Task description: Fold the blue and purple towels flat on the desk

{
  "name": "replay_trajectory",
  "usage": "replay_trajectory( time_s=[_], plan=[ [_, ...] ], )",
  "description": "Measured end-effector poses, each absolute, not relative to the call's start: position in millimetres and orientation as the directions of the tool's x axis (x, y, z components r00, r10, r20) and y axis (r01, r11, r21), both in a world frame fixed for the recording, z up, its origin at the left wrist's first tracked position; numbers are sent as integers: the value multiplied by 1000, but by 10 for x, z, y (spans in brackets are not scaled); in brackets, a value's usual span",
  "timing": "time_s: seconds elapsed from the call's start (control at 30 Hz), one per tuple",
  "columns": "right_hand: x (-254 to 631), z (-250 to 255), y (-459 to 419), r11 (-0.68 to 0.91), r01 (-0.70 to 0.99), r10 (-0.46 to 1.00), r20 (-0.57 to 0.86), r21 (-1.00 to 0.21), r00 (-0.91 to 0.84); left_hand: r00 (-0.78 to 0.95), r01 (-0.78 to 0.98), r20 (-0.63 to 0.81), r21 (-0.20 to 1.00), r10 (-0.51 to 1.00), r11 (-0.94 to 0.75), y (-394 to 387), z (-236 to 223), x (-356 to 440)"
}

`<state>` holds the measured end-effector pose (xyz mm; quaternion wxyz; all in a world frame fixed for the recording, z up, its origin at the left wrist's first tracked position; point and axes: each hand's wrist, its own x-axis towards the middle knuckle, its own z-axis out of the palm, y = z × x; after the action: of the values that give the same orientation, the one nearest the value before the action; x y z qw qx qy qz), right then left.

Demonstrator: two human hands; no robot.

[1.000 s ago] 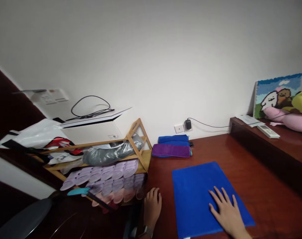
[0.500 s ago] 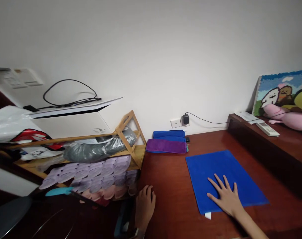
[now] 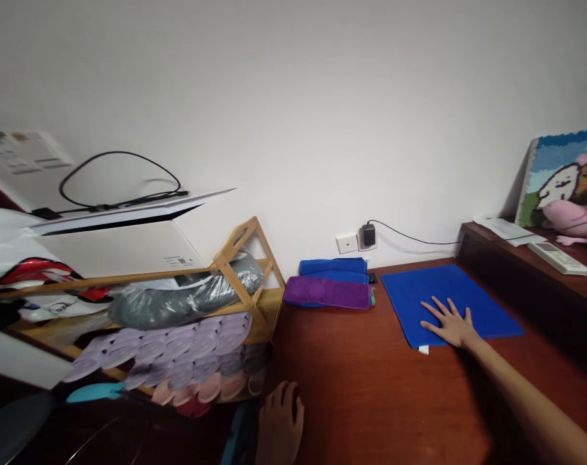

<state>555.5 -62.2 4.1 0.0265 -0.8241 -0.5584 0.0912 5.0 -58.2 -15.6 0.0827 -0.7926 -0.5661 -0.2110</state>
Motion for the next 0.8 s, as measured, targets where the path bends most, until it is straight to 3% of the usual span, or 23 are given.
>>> replay_trajectory(
  time_s=[0.4, 0.47, 0.57, 0.67, 0.73, 0.8],
  plan=[
    [5940, -35, -88, -415, 904, 903, -169, -105, 395, 237, 941, 375, 139, 896, -307, -649, -159, 86],
    [5784, 53, -72, -407, 909, 913, -83, -94, 400, 244, 938, 368, 146, 897, -315, -669, -128, 100],
    [5191, 227, 1, -199, 975, 962, 169, -101, 214, 247, 932, 355, 168, 902, -321, -690, -83, 110],
    [4356, 355, 170, 157, 985, 962, 236, -66, -137, 245, 927, 347, 189, 905, -323, -710, -38, 112],
    [3889, 389, 325, 209, 978, 949, 245, -19, -198, 241, 925, 343, 202, 908, -322, -730, -6, 116],
    [3612, 396, 478, 138, 990, 961, 244, -22, -128, 231, 926, 330, 214, 915, -310, -756, 24, 122]
  ],
)
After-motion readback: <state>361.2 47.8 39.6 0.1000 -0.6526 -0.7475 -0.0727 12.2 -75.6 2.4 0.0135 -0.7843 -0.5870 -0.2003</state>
